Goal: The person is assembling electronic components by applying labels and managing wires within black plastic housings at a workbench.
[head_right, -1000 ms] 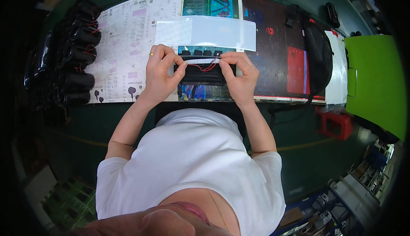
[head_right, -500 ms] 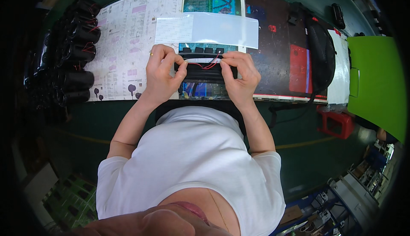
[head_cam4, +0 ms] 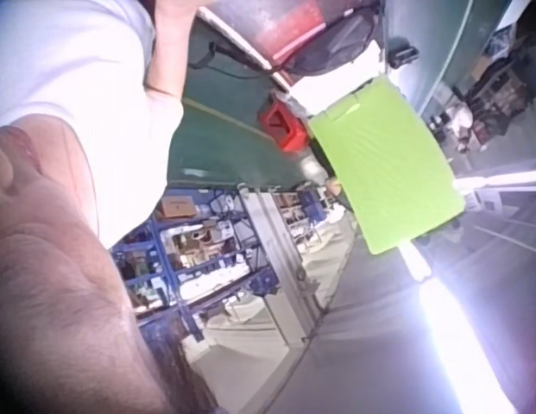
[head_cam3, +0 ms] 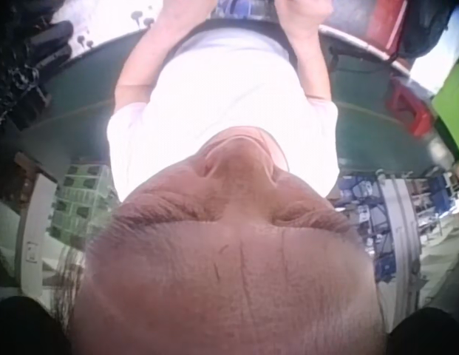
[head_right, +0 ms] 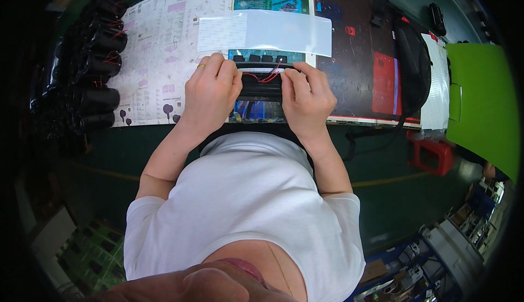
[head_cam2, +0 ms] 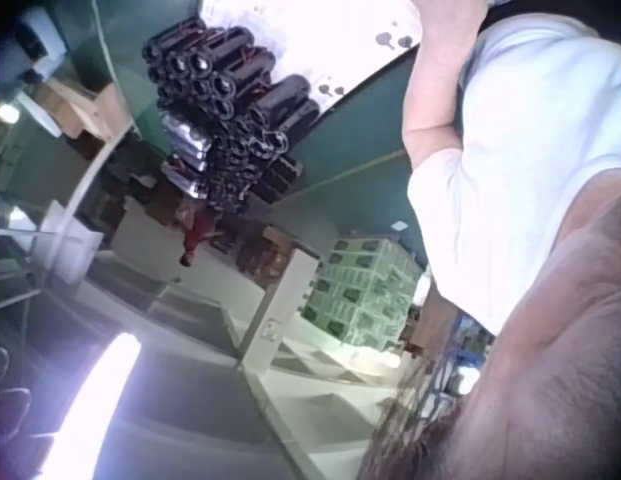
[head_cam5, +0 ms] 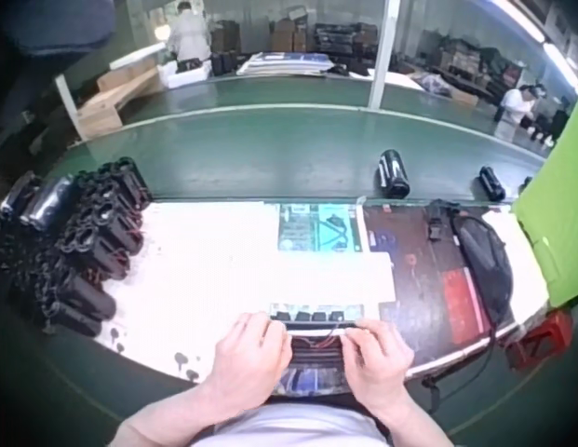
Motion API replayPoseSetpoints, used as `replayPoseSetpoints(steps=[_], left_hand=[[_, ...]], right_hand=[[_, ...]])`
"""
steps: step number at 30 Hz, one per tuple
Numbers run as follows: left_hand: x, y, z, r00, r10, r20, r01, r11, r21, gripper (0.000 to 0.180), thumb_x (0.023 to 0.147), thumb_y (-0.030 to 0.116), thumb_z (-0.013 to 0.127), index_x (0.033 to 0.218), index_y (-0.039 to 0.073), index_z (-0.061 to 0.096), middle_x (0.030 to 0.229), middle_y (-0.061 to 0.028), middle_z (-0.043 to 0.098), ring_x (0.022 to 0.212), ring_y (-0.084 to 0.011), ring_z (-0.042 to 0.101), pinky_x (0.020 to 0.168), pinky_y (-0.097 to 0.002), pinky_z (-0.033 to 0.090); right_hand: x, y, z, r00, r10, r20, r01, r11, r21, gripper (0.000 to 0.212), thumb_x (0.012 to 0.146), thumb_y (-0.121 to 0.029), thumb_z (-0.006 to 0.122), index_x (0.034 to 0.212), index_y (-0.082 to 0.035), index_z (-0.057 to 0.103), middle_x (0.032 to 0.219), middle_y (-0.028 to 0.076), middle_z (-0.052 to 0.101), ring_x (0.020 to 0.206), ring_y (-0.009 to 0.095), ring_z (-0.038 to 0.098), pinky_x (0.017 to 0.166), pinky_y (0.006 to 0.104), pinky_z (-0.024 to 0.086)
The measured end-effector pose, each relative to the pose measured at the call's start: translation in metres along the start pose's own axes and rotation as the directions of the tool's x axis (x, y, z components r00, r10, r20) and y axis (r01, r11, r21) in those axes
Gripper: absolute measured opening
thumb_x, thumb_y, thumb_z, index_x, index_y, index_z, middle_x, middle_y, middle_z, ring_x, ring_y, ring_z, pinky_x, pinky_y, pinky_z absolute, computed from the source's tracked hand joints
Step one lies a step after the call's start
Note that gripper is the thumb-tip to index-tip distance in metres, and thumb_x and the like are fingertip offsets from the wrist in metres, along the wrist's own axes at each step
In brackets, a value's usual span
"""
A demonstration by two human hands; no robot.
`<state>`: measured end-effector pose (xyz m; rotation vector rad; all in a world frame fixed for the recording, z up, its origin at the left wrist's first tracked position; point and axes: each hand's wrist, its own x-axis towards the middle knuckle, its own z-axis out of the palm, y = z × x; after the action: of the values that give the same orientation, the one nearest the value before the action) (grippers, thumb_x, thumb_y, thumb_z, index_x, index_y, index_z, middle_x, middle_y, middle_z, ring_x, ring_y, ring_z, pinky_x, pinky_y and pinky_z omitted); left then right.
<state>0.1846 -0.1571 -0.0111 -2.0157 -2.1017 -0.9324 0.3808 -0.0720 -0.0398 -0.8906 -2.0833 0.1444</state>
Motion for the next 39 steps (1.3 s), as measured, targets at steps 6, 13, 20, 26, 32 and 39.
replayPoseSetpoints(steps=[6, 13, 20, 26, 32, 39], left_hand=[[0.012, -0.004, -0.01, 0.975, 0.013, 0.224, -0.025, 0.998, 0.049, 0.018, 0.09, 0.007, 0.078, 0.093, 0.0, 0.062, 0.093, -0.0164, 0.063, 0.092, -0.0371, 0.067, 0.079, -0.0481, 0.058], [0.005, -0.032, -0.019, 0.922, -0.051, 0.383, 0.175, 0.94, -0.295, 0.046, 0.084, 0.011, 0.088, 0.119, -0.001, 0.061, 0.123, -0.0166, 0.062, 0.107, -0.04, 0.067, 0.09, -0.0479, 0.057], [-0.009, -0.029, -0.006, 0.928, -0.054, 0.369, 0.217, 0.882, -0.417, 0.066, 0.078, 0.009, 0.092, 0.133, -0.001, 0.058, 0.132, -0.0172, 0.057, 0.12, -0.041, 0.062, 0.1, -0.0475, 0.055], [-0.007, -0.041, -0.006, 0.972, -0.028, 0.232, 0.136, 0.875, -0.465, 0.044, 0.086, 0.007, 0.085, 0.122, -0.001, 0.062, 0.12, -0.0161, 0.062, 0.108, -0.0341, 0.066, 0.094, -0.0423, 0.056], [0.0, -0.042, 0.005, 0.978, -0.085, 0.189, 0.176, 0.82, -0.545, 0.015, 0.094, 0.003, 0.077, 0.101, 0.0, 0.064, 0.103, -0.011, 0.064, 0.094, -0.026, 0.065, 0.082, -0.0369, 0.053], [-0.001, -0.041, 0.013, 0.998, 0.003, 0.061, 0.027, 0.873, -0.487, 0.014, 0.092, 0.001, 0.076, 0.094, 0.002, 0.063, 0.101, -0.011, 0.063, 0.096, -0.0284, 0.063, 0.083, -0.0383, 0.052]], right_hand=[[0.018, -0.008, -0.021, 0.977, 0.036, 0.208, 0.024, 0.961, -0.276, 0.03, 0.087, -0.022, 0.087, 0.099, -0.003, 0.067, 0.096, 0.008, 0.072, 0.081, 0.026, 0.073, 0.064, 0.0379, 0.057], [0.054, -0.011, -0.021, 0.896, -0.211, 0.392, 0.309, 0.928, -0.206, 0.032, 0.08, -0.02, 0.086, 0.101, -0.006, 0.067, 0.097, 0.007, 0.071, 0.085, 0.025, 0.071, 0.07, 0.0386, 0.055], [0.065, -0.035, 0.03, 0.789, -0.452, 0.415, 0.487, 0.873, 0.024, 0.043, 0.07, -0.023, 0.083, 0.107, -0.009, 0.067, 0.093, 0.005, 0.069, 0.087, 0.024, 0.07, 0.081, 0.0397, 0.052], [0.051, -0.003, 0.005, 0.897, -0.225, 0.38, 0.151, 0.965, 0.215, 0.04, 0.078, -0.012, 0.087, 0.113, -0.006, 0.069, 0.099, 0.007, 0.074, 0.092, 0.027, 0.073, 0.08, 0.0411, 0.055], [0.025, 0.029, -0.01, 0.943, 0.057, 0.328, -0.202, 0.882, 0.426, 0.029, 0.084, 0.002, 0.083, 0.11, -0.002, 0.072, 0.095, 0.011, 0.075, 0.09, 0.027, 0.075, 0.083, 0.035, 0.058], [0.061, 0.06, 0.002, 0.738, 0.022, 0.675, -0.5, 0.689, 0.524, 0.016, 0.09, -0.007, 0.077, 0.103, 0.001, 0.072, 0.086, 0.002, 0.073, 0.084, 0.011, 0.07, 0.081, 0.03, 0.056]])
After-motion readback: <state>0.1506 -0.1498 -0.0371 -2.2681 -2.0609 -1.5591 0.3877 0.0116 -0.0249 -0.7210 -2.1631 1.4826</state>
